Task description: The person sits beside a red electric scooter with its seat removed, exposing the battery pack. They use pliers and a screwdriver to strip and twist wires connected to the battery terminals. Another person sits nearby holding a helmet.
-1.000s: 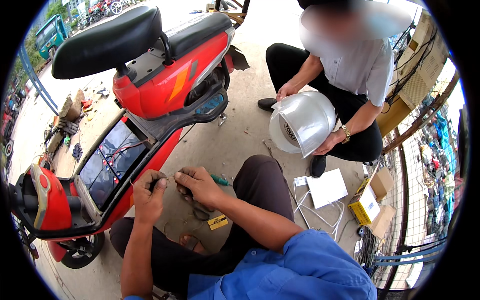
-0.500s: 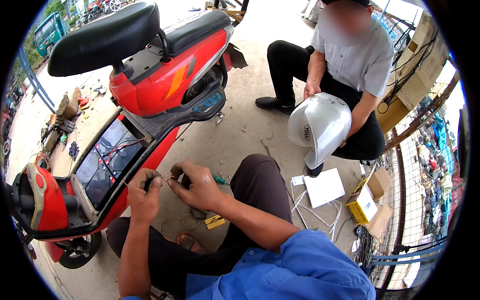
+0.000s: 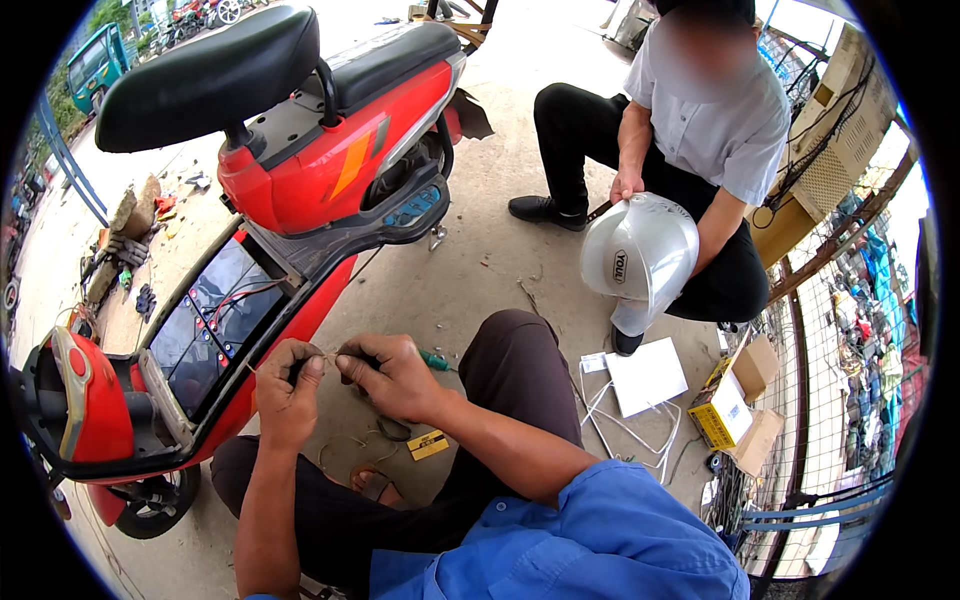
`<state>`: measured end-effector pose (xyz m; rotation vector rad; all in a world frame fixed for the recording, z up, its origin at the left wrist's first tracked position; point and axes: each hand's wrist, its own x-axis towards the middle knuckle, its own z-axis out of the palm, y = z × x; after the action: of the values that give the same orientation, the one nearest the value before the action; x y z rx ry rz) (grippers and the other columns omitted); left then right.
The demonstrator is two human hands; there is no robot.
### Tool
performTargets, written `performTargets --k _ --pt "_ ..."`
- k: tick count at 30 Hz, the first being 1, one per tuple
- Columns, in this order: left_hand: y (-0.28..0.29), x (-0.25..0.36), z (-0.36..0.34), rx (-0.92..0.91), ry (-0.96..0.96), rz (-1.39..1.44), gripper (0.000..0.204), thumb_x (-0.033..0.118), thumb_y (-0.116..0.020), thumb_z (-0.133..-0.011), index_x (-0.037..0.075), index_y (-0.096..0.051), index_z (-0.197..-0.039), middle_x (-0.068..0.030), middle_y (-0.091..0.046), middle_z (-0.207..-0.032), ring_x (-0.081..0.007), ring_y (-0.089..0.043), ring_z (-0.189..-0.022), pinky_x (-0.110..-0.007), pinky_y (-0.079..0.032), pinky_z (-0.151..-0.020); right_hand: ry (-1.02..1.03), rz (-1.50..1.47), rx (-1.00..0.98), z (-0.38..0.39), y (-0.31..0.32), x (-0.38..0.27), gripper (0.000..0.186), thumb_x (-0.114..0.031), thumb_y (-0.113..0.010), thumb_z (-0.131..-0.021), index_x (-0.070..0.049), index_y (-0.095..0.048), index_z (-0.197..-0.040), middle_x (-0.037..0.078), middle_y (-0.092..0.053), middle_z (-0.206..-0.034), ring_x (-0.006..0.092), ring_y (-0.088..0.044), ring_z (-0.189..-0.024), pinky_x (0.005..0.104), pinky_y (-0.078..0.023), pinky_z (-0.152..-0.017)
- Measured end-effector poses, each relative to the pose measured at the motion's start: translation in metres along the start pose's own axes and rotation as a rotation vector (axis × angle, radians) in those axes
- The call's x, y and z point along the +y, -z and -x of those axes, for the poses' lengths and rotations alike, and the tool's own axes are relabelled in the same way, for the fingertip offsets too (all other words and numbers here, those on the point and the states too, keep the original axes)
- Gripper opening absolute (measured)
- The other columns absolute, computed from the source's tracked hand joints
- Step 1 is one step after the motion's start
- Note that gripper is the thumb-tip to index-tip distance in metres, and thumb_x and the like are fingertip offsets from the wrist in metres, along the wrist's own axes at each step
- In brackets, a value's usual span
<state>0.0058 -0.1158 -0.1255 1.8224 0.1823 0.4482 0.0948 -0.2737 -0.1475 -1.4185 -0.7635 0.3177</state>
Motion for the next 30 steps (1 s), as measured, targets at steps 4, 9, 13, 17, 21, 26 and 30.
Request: performTargets --k 4,9,13,17,21,26,30 --pt "0.0 -0.004 -0.001 -0.013 -0.03 0.011 0.005 0.004 -0.063 -0.095 0.0 -0.061 -0.093 0.0008 -0.058 -0.082 -0.0064 -0.052 -0.077 -0.022 -0.043 -0.07 -0.334 -0.373 -0.09 -0.002 0.004 0.003 0.018 -0.016 -0.063 -0.099 0.001 -0.067 -0.094 0.003 -0.063 -0.071 0.01 -0.055 -0.056 0.0263 -0.041 -0.049" --pt "-0.001 -0.003 -0.001 -0.008 -0.019 -0.001 0.004 0.003 -0.063 -0.095 0.0 -0.061 -0.093 0.0002 -0.059 -0.082 -0.0067 -0.052 -0.077 -0.023 -0.043 -0.071 -0.688 -0.813 -0.154 -0.006 0.009 -0.001 0.02 -0.02 -0.059 -0.101 -0.005 -0.059 -0.088 -0.002 -0.053 -0.069 0.0064 -0.042 -0.05 0.0236 -0.031 -0.045" --pt "-0.001 -0.004 0.0 -0.011 -0.011 -0.006 0.004 0.002 -0.063 -0.094 0.0 -0.061 -0.092 0.0002 -0.059 -0.082 -0.0068 -0.052 -0.077 -0.023 -0.043 -0.071 -0.798 -1.013 -0.258 -0.008 0.015 0.01 0.022 -0.024 -0.058 -0.101 -0.01 -0.055 -0.085 -0.004 -0.051 -0.068 0.0048 -0.037 -0.049 0.0222 -0.028 -0.044" --pt "-0.001 -0.005 0.0 -0.009 -0.01 0.001 0.004 0.002 -0.062 -0.094 0.0 -0.061 -0.091 0.0004 -0.058 -0.082 -0.0069 -0.051 -0.077 -0.023 -0.043 -0.071 -0.823 -1.059 -0.292 -0.009 0.016 0.013 0.024 -0.026 -0.06 -0.1 -0.011 -0.057 -0.083 -0.003 -0.053 -0.067 0.0058 -0.039 -0.048 0.0225 -0.029 -0.044" --pt "0.001 -0.006 0.0 0.007 -0.012 -0.007 0.005 0.003 -0.063 -0.094 0.0 -0.061 -0.092 0.0002 -0.058 -0.082 -0.0069 -0.051 -0.076 -0.023 -0.043 -0.07 -0.619 -0.637 -0.158 -0.005 0.007 0.003 0.025 -0.027 -0.06 -0.1 -0.006 -0.062 -0.089 0.0 -0.059 -0.07 0.0083 -0.046 -0.049 0.024 -0.034 -0.044" --pt "-0.002 -0.006 0.0 0.034 0.005 -0.004 0.006 0.005 -0.064 -0.095 -0.001 -0.062 -0.093 -0.0002 -0.059 -0.081 -0.0069 -0.051 -0.076 -0.023 -0.043 -0.07 0.001 0.122 0.103 0.001 0.002 -0.009 0.017 -0.013 -0.07 -0.093 0.002 -0.067 -0.099 0.008 -0.068 -0.078 0.0136 -0.06 -0.056 0.0274 -0.046 -0.051" --pt "-0.002 -0.004 0.002 0.017 0.016 -0.015 0.006 0.005 -0.063 -0.095 -0.001 -0.062 -0.094 -0.0004 -0.06 -0.082 -0.0072 -0.052 -0.076 -0.024 -0.044 -0.07 0.319 0.329 0.15 -0.002 0.002 0.002 0.011 -0.005 -0.073 -0.088 0.002 -0.068 -0.095 0.012 -0.069 -0.077 0.0186 -0.065 -0.06 0.0301 -0.049 -0.054"
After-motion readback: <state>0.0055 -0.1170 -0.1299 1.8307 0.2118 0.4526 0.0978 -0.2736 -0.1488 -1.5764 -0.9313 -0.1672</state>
